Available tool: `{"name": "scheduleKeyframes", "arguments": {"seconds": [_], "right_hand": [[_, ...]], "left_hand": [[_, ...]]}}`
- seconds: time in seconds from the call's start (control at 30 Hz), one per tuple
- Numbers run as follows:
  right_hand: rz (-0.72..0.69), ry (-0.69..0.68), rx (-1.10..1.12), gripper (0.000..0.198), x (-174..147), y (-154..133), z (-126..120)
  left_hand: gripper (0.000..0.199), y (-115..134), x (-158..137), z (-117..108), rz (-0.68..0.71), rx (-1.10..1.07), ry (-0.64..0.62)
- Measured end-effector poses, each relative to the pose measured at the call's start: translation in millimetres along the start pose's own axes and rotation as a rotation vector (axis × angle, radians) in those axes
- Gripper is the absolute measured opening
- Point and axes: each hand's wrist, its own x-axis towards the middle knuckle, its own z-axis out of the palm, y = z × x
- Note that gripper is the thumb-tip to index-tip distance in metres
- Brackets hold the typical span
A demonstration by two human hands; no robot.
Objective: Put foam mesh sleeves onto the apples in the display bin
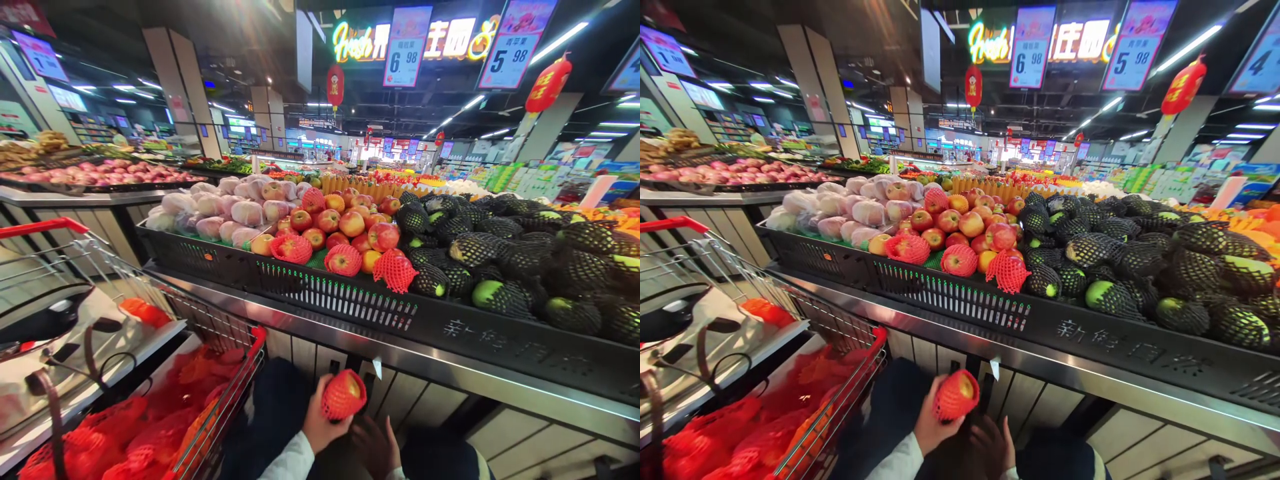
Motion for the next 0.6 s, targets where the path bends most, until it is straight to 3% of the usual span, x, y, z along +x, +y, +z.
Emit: {"name": "scheduleKeyframes", "arguments": {"seconds": [0.17, 0.3, 0.37, 0.43, 0.6], "right_hand": [[0.035, 0.061, -0.002, 0.065, 6.6, 3.7, -1.4], [0.027, 0.076, -0.025, 0.060, 10.2, 3.8, -6.2], [0.018, 0.070, -0.061, 0.061, 13.8, 2.5, -12.3], [0.008, 0.056, -0.092, 0.063, 17.8, 0.7, -18.5], [0.001, 0.024, -0.166, 0.069, 21.8, -2.6, -24.1]], "left_hand": [[0.077, 86.5, 63.1, -42.9, 0.480, 0.073, 0.392], [0.082, 170.5, 130.8, -71.3, 0.708, 0.242, 0.719], [0.079, 204.0, 159.4, -77.8, 0.686, 0.444, 0.839], [0.076, 225.4, 182.0, -78.4, 0.597, 0.621, 0.877], [0.075, 227.8, 213.1, -68.2, 0.400, 0.775, 0.751]]}}
